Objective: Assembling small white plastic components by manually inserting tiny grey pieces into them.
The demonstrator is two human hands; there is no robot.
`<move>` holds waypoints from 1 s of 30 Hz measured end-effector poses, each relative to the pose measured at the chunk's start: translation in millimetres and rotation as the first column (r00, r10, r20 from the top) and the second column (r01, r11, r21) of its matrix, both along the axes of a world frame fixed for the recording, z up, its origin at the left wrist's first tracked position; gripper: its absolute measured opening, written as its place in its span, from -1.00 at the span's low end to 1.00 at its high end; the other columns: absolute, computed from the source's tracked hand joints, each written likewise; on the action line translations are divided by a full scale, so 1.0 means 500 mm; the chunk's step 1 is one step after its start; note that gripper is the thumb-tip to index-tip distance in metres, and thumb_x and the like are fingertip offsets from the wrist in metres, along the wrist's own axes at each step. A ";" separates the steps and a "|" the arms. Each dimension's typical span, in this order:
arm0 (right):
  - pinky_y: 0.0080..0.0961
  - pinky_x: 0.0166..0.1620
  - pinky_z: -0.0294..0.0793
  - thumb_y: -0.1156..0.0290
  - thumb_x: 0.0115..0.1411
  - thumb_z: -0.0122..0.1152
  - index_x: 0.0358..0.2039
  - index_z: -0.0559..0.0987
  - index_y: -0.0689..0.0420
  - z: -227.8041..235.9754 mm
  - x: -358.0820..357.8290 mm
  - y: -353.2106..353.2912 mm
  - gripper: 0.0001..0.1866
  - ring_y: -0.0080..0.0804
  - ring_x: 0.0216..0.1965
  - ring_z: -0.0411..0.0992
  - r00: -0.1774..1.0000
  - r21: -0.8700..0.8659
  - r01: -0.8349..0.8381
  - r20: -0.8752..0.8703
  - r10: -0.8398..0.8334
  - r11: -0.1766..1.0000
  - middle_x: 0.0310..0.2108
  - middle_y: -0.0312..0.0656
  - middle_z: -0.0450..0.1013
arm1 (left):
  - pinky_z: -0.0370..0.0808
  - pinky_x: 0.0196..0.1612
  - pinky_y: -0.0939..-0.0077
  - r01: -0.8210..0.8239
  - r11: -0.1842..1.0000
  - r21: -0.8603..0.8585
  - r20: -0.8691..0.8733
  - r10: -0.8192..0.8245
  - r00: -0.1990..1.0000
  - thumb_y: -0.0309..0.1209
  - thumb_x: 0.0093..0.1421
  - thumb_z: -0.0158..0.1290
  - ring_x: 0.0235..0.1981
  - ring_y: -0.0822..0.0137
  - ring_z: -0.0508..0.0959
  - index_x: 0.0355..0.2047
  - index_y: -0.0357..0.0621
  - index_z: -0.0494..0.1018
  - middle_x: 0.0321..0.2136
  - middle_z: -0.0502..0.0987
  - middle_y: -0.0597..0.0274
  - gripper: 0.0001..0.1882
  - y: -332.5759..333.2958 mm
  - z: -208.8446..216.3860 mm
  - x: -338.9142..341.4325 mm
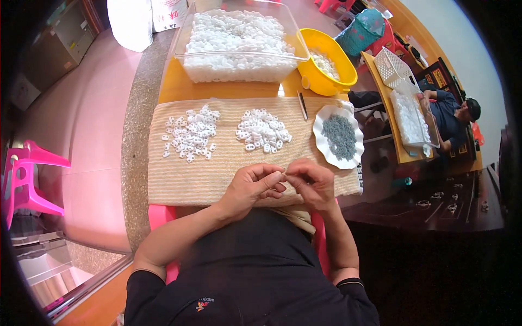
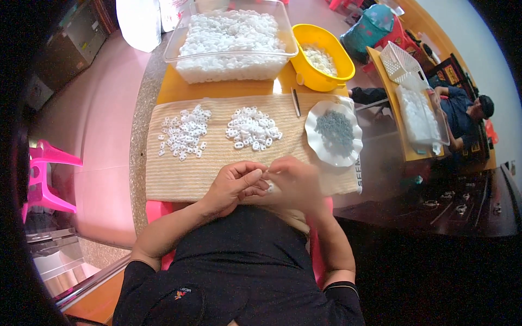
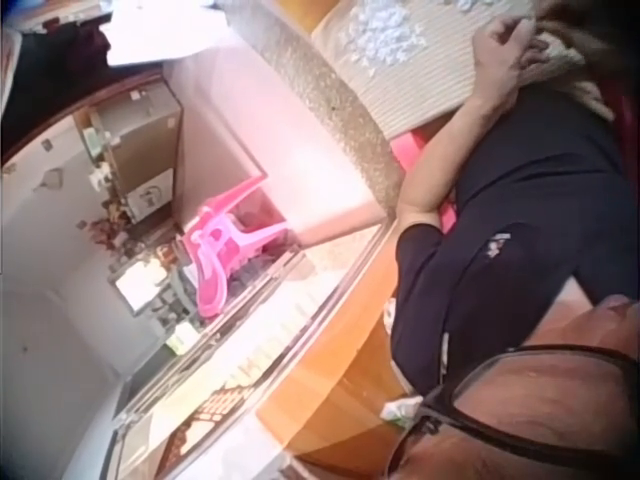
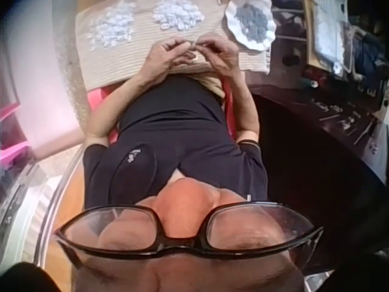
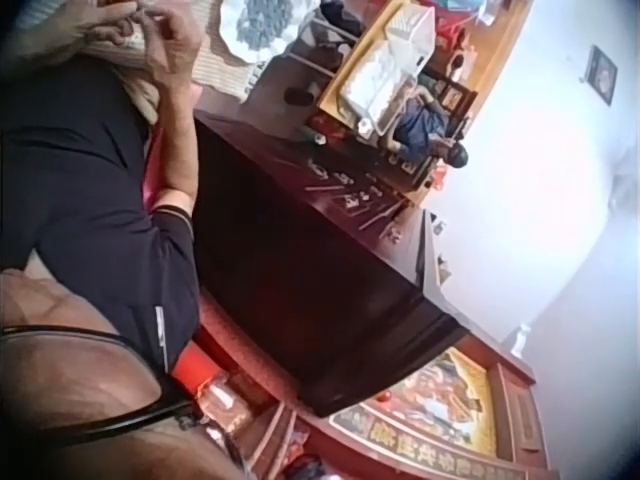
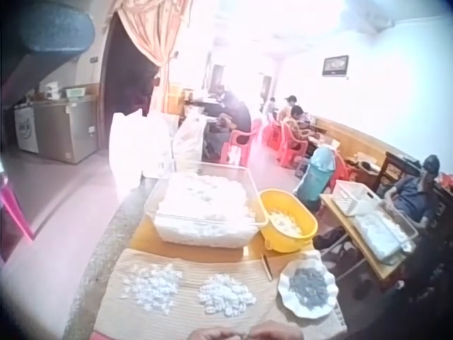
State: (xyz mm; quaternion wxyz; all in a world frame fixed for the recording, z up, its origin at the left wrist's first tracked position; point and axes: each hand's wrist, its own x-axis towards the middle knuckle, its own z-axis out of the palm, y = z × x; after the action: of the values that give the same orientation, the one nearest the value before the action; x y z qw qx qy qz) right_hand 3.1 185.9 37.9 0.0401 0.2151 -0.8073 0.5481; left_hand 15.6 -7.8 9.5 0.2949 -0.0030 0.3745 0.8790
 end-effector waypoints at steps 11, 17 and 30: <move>-0.74 -0.52 0.42 0.65 0.08 0.27 -0.34 0.57 0.29 -0.029 0.012 -0.005 -0.89 -0.63 -0.47 0.41 0.968 -0.169 -0.038 0.238 0.078 0.985 -0.28 -0.19 0.38 | 0.56 -0.21 0.57 0.049 0.998 0.043 0.048 -0.051 0.998 -0.39 0.27 0.05 -0.34 0.45 0.57 -0.21 -0.25 0.48 -0.35 0.56 0.23 -0.82 -0.008 0.010 0.000; -0.71 -0.51 0.45 0.62 0.07 0.30 -0.35 0.58 0.30 -0.047 0.010 -0.005 -0.89 -0.58 -0.47 0.43 0.945 -0.276 -0.035 0.303 0.121 0.961 -0.32 -0.18 0.39 | 0.55 -0.20 0.61 0.102 0.988 0.114 0.105 -0.114 0.988 -0.35 0.27 0.06 -0.36 0.49 0.55 -0.26 -0.25 0.49 -0.38 0.54 0.26 -0.81 -0.012 0.016 -0.002; -0.53 -0.26 0.46 0.41 0.05 0.27 -0.43 0.57 0.24 -0.022 0.010 -0.028 -0.85 -0.39 -0.35 0.48 0.957 -0.040 0.061 0.286 -0.047 0.997 -0.41 -0.16 0.50 | 0.54 -0.22 0.65 0.028 0.998 0.056 -0.008 -0.027 1.000 -0.33 0.32 -0.01 -0.37 0.50 0.53 -0.28 -0.26 0.44 -0.40 0.51 0.27 -0.79 0.004 -0.008 0.004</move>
State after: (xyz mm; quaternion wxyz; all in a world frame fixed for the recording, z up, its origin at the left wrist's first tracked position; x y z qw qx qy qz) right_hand 8.2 172.1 27.1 -0.0562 0.1107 -0.7967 0.5914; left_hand 17.4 -5.6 5.6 0.3055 0.0138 0.3511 0.8850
